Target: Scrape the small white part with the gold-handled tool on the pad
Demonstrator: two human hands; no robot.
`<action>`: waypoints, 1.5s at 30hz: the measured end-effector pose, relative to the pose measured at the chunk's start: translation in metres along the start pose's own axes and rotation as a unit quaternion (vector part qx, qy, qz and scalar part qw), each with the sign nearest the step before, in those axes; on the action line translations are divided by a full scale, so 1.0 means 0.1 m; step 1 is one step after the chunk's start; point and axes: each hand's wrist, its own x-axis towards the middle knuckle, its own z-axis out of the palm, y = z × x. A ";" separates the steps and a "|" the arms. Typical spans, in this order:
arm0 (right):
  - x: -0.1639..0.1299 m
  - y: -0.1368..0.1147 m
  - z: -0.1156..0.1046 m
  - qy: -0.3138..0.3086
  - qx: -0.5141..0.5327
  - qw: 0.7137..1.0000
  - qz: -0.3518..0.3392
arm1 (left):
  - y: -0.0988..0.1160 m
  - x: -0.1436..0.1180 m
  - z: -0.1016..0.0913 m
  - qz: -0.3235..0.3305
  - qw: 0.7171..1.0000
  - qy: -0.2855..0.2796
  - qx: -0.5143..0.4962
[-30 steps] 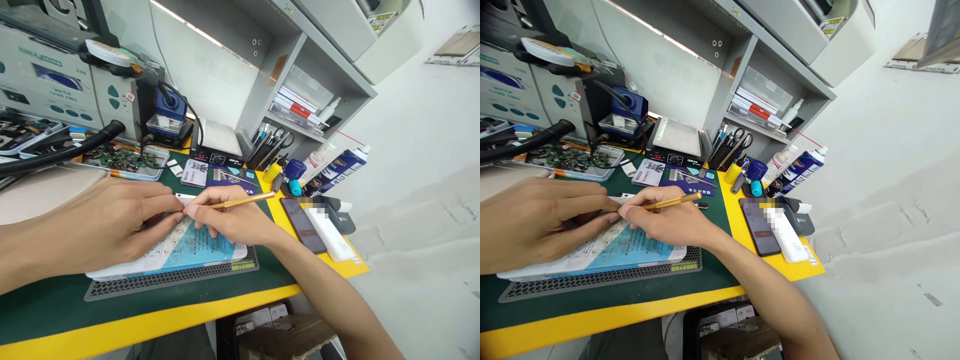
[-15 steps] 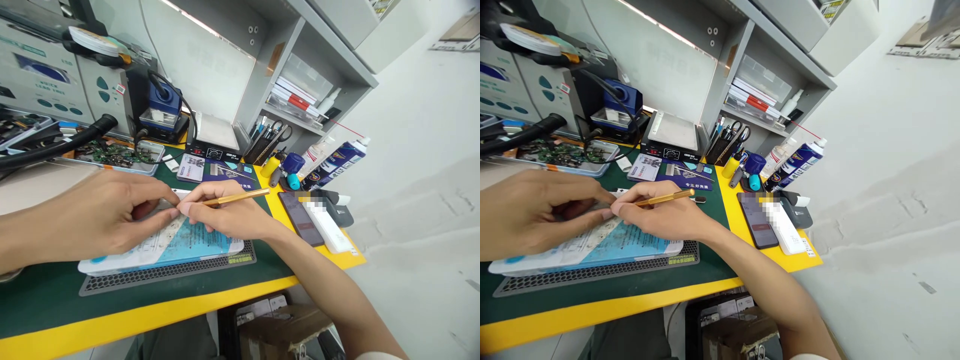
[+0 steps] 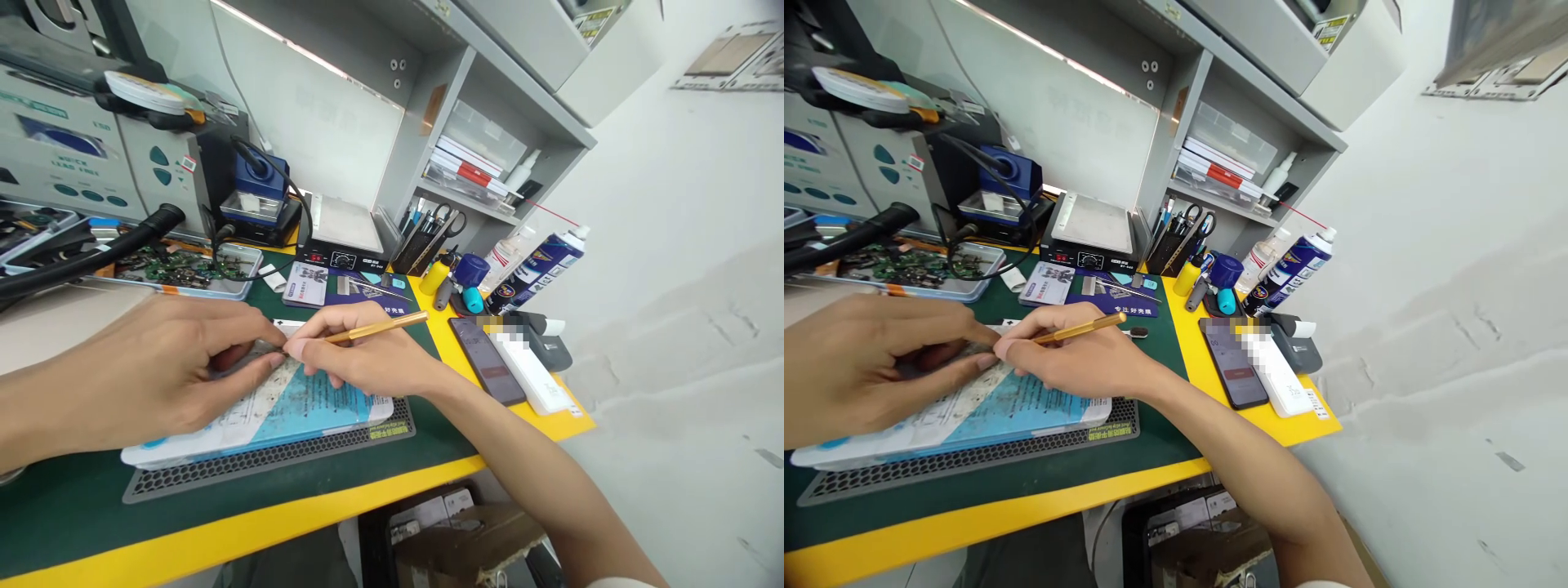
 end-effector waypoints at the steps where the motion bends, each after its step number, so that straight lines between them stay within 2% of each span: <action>1: 0.00 0.00 0.00 0.001 0.002 1.000 0.002 | -0.03 0.01 0.01 0.014 1.000 0.006 -0.005; 4: -0.01 0.01 -0.01 0.001 0.008 1.000 0.006 | -0.09 0.03 0.02 0.054 0.998 0.017 -0.014; 8: -0.02 0.01 -0.01 0.002 0.005 1.000 0.016 | -0.10 0.04 0.03 0.077 0.997 0.025 -0.010; 15: -0.02 0.02 -0.02 0.009 -0.003 1.000 0.024 | -0.11 0.00 0.03 0.045 0.999 -0.005 -0.009; 20: -0.02 0.01 0.00 0.012 0.005 0.999 0.029 | -0.11 0.00 0.03 0.046 0.999 -0.003 -0.016; 29: -0.01 0.04 -0.01 0.003 -0.003 1.000 0.001 | -0.10 0.01 0.01 0.075 0.997 0.014 0.001; 36: -0.04 0.07 0.00 0.015 -0.050 0.998 -0.040 | -0.08 0.01 -0.02 0.075 0.997 0.021 0.017; 38: -0.06 0.08 0.01 0.022 -0.062 0.996 -0.061 | -0.07 0.02 -0.02 0.073 0.997 0.006 0.012; 42: -0.06 0.09 0.00 0.028 -0.065 0.994 -0.078 | -0.09 0.07 -0.01 0.101 0.993 0.050 0.038; 45: -0.04 0.08 -0.01 0.022 -0.038 0.997 -0.069 | -0.08 0.08 0.01 0.108 0.992 0.059 0.038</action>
